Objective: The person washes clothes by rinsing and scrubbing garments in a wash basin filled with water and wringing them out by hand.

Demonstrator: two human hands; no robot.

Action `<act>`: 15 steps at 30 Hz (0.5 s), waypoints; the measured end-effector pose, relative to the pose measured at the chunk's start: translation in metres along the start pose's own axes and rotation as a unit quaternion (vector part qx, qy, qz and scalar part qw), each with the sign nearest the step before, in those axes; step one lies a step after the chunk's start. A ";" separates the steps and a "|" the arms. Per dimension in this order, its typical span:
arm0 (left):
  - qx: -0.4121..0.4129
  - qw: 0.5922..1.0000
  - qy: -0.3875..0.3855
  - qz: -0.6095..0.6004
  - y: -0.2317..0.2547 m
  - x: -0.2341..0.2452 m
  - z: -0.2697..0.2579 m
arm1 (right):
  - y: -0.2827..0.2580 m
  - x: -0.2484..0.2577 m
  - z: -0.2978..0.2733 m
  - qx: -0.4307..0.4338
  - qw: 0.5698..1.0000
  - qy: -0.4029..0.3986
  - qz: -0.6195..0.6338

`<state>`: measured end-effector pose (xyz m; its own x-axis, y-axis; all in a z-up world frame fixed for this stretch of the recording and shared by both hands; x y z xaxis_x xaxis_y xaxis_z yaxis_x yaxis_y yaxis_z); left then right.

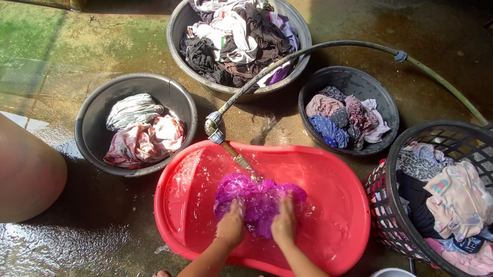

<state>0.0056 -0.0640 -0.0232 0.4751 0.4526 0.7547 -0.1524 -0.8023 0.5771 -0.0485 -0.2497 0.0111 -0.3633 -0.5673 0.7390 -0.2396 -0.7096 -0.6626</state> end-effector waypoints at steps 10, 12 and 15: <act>-0.074 0.997 0.018 -0.025 -0.018 0.011 0.002 | 0.016 0.016 0.022 -0.091 0.989 0.008 -0.118; -0.065 0.997 -0.030 -0.019 -0.019 0.005 -0.006 | -0.008 -0.007 -0.002 -0.031 0.997 -0.050 -0.052; -0.008 0.991 -0.136 -0.007 -0.018 -0.002 -0.010 | -0.013 -0.008 -0.020 0.083 0.978 -0.168 -0.093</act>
<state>-0.0015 -0.0469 -0.0322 0.6929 0.3395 0.6361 -0.1578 -0.7894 0.5933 -0.0604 -0.2278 0.0110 -0.0049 -0.5067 0.8621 -0.1145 -0.8562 -0.5039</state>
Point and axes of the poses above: each hand's wrist, its own z-axis towards the middle knuckle, its own x-axis out of the back of the hand, y = z × x, the point moved 4 cm from there along z, towards the middle knuckle, and after that the axes turned 1 degree about -x, right-handed, at the moved point
